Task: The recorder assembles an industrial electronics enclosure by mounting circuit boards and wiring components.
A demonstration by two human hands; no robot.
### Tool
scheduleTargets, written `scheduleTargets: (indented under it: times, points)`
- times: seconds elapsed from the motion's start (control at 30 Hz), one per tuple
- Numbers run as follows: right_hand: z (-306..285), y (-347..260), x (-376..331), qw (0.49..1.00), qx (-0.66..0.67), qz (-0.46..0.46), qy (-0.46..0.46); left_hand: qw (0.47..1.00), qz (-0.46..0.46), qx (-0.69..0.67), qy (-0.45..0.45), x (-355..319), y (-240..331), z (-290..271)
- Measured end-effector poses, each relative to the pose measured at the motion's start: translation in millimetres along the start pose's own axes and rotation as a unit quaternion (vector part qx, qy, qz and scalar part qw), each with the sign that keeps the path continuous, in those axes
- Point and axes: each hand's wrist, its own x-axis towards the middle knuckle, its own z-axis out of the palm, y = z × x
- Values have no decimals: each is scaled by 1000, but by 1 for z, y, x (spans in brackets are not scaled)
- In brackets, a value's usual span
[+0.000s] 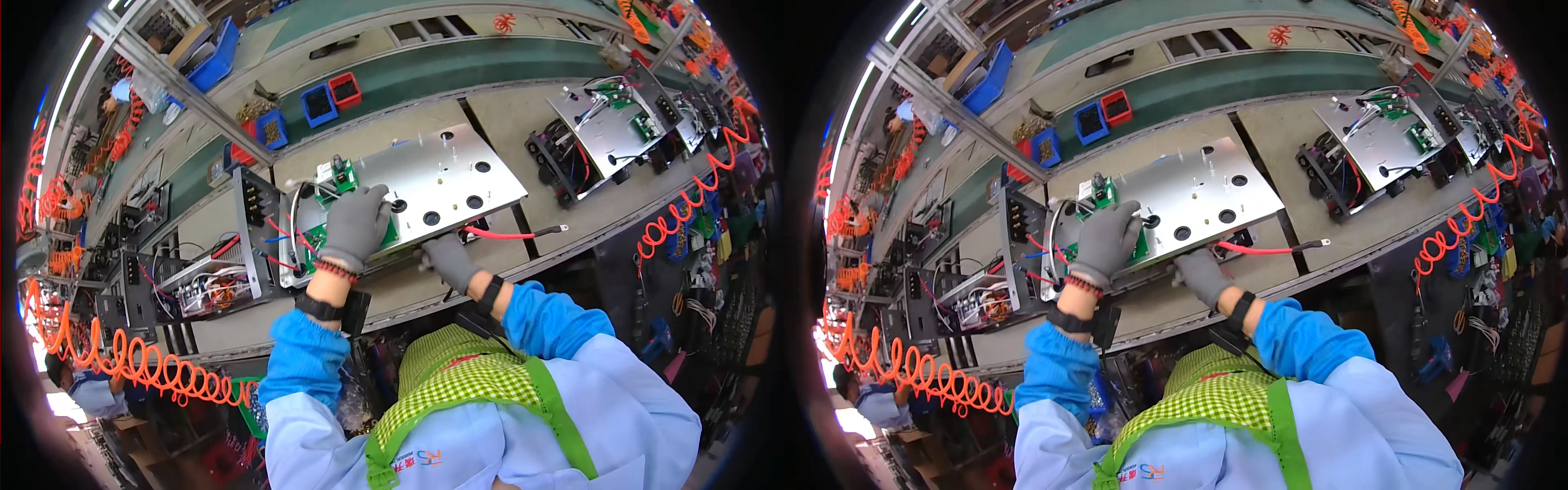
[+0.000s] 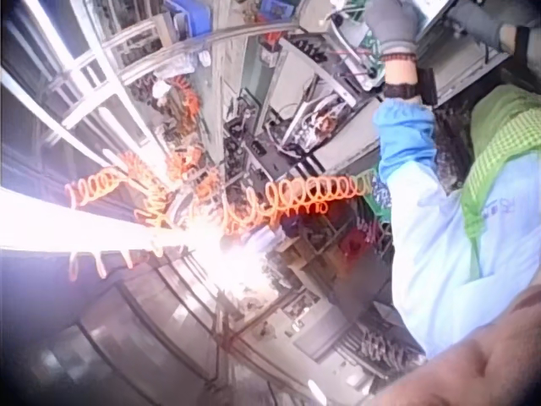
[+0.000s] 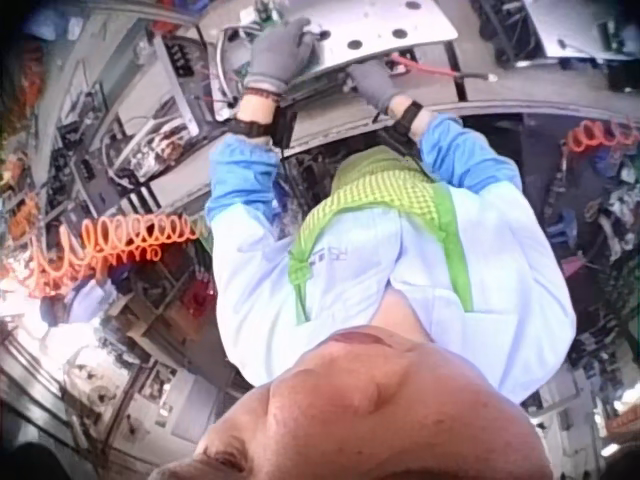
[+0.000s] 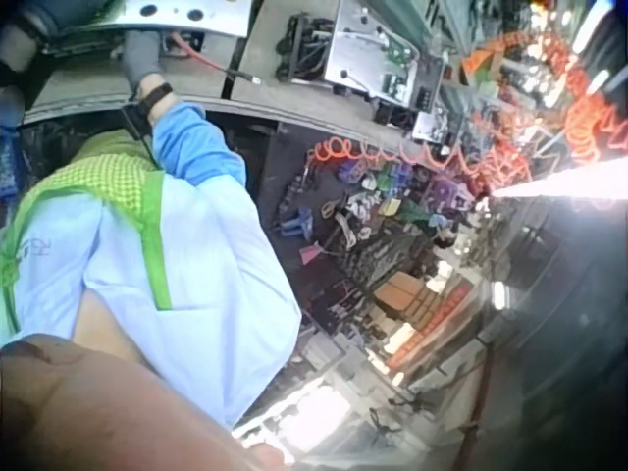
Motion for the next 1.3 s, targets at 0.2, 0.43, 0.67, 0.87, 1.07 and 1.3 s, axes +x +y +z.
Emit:
scheduleTargets:
  times: [0.2,0.43,0.67,0.87,1.07,1.3]
  points:
    - [20,22,37,791,-558,-243,60,1000,-6,1,-14,12,-6,27]
    - [29,55,53,743,-534,-342,214,996,-10,-84,-38,8,-13,35]
    - [53,119,100,751,-609,-248,56,986,16,-157,-47,11,-17,28]
    - [67,108,105,849,-435,-292,61,987,64,-121,-81,17,-16,28]
    - [68,56,102,864,-414,-275,88,980,6,-139,-140,25,-10,23]
    - [4,27,-11,955,-122,-236,131,998,-11,-33,-59,22,19,-9]
